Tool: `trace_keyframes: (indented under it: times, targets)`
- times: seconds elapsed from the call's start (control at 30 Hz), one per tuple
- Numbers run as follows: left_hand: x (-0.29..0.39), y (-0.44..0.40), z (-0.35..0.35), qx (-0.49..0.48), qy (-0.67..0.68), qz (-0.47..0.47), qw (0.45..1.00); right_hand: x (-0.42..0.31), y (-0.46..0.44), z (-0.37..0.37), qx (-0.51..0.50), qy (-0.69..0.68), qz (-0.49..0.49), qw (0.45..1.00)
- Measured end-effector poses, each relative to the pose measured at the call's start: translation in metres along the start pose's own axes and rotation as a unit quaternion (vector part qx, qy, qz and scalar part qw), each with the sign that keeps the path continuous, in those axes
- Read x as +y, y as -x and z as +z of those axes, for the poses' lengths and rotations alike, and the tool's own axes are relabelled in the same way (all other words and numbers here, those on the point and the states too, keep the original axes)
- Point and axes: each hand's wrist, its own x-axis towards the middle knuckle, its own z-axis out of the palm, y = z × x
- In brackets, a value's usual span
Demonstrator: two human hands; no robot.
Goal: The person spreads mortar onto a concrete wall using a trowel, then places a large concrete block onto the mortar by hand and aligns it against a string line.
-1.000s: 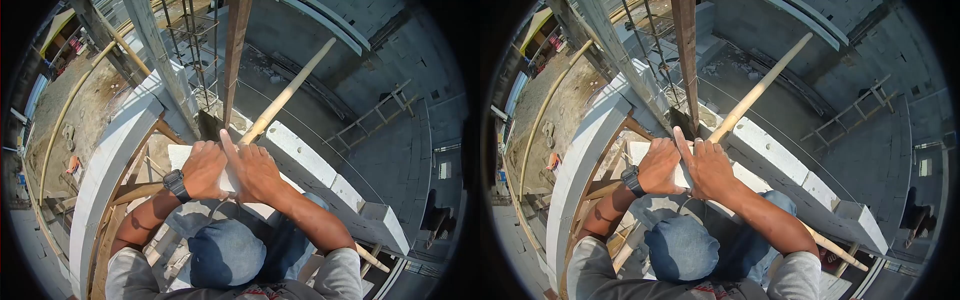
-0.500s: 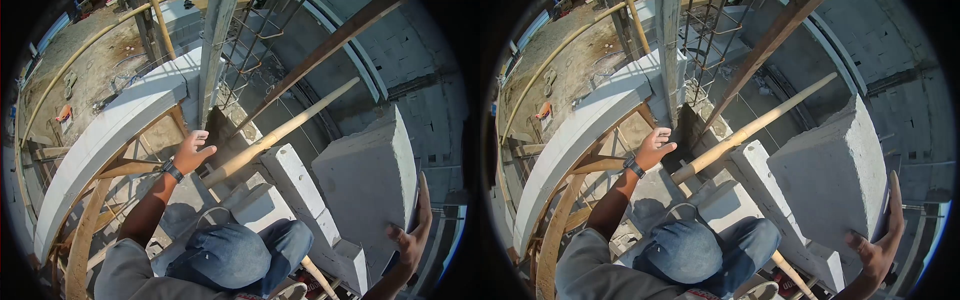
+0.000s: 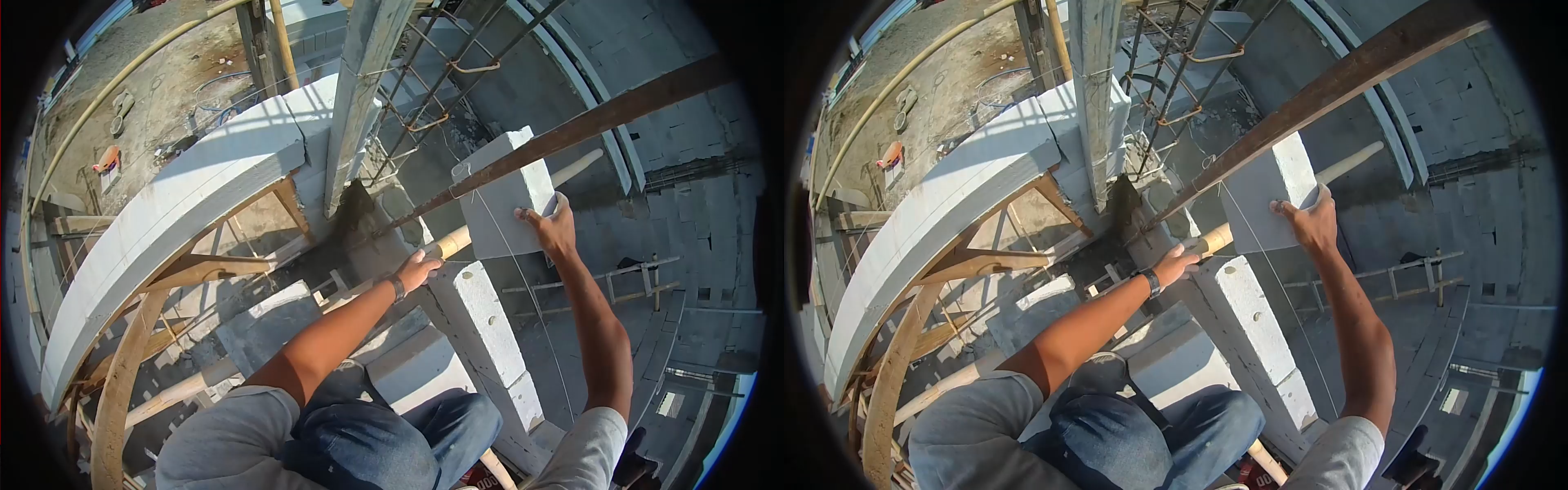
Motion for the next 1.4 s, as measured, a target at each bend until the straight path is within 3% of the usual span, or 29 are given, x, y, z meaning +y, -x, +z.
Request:
trace_keyframes:
  times: [0.13, 0.2, 0.23, 0.3, 0.33, 0.43, 0.47, 0.63, 0.7, 0.8, 1.07, 1.2, 1.3, 1.4]
  targets:
    - [0.028, -0.007, 0.035, -0.004, 0.216, -0.062, 0.974, 0.015, -0.035, 0.086, -0.053, -0.020, 0.005, 0.998]
    - [0.036, -0.014, 0.040, 0.032, 0.360, -0.071, 0.930, 0.028, -0.046, 0.123, -0.053, 0.028, 0.008, 0.998]
    - [0.031, -0.023, 0.037, 0.053, 0.426, -0.065, 0.901, 0.032, -0.055, 0.137, -0.099, 0.037, -0.043, 0.993]
    - [0.020, -0.036, 0.032, 0.079, 0.416, -0.067, 0.904, 0.033, -0.069, 0.150, -0.190, 0.059, -0.143, 0.969]
    - [0.017, -0.043, 0.031, 0.088, 0.411, -0.066, 0.905, 0.030, -0.066, 0.155, -0.177, 0.119, -0.205, 0.955]
    - [-0.012, -0.063, 0.022, 0.065, 0.444, -0.010, 0.894, 0.029, -0.074, 0.166, -0.281, 0.191, -0.170, 0.925]
    - [-0.017, -0.071, 0.021, 0.100, 0.451, -0.036, 0.886, 0.032, -0.076, 0.164, -0.288, 0.202, -0.211, 0.912]
    - [-0.021, -0.076, 0.023, 0.136, 0.465, -0.044, 0.874, 0.030, -0.055, 0.172, -0.256, 0.163, -0.239, 0.923]
    - [-0.017, -0.077, 0.019, 0.143, 0.464, -0.040, 0.873, 0.027, -0.060, 0.177, -0.297, 0.188, -0.276, 0.894]
    - [-0.023, -0.079, 0.018, 0.151, 0.469, -0.043, 0.869, 0.036, -0.050, 0.183, -0.209, 0.150, -0.340, 0.905]
    - [-0.050, -0.084, -0.004, 0.165, 0.418, -0.076, 0.890, 0.094, -0.052, 0.229, -0.228, 0.031, -0.231, 0.945]
    - [-0.055, -0.086, -0.009, 0.169, 0.389, -0.097, 0.900, 0.097, -0.048, 0.227, -0.220, 0.060, -0.290, 0.930]
    - [-0.051, -0.082, -0.011, 0.172, 0.359, -0.109, 0.911, 0.087, -0.044, 0.224, -0.231, -0.024, -0.249, 0.940]
    - [-0.057, -0.085, -0.014, 0.167, 0.337, -0.118, 0.919, 0.093, -0.044, 0.227, -0.156, -0.017, -0.292, 0.943]
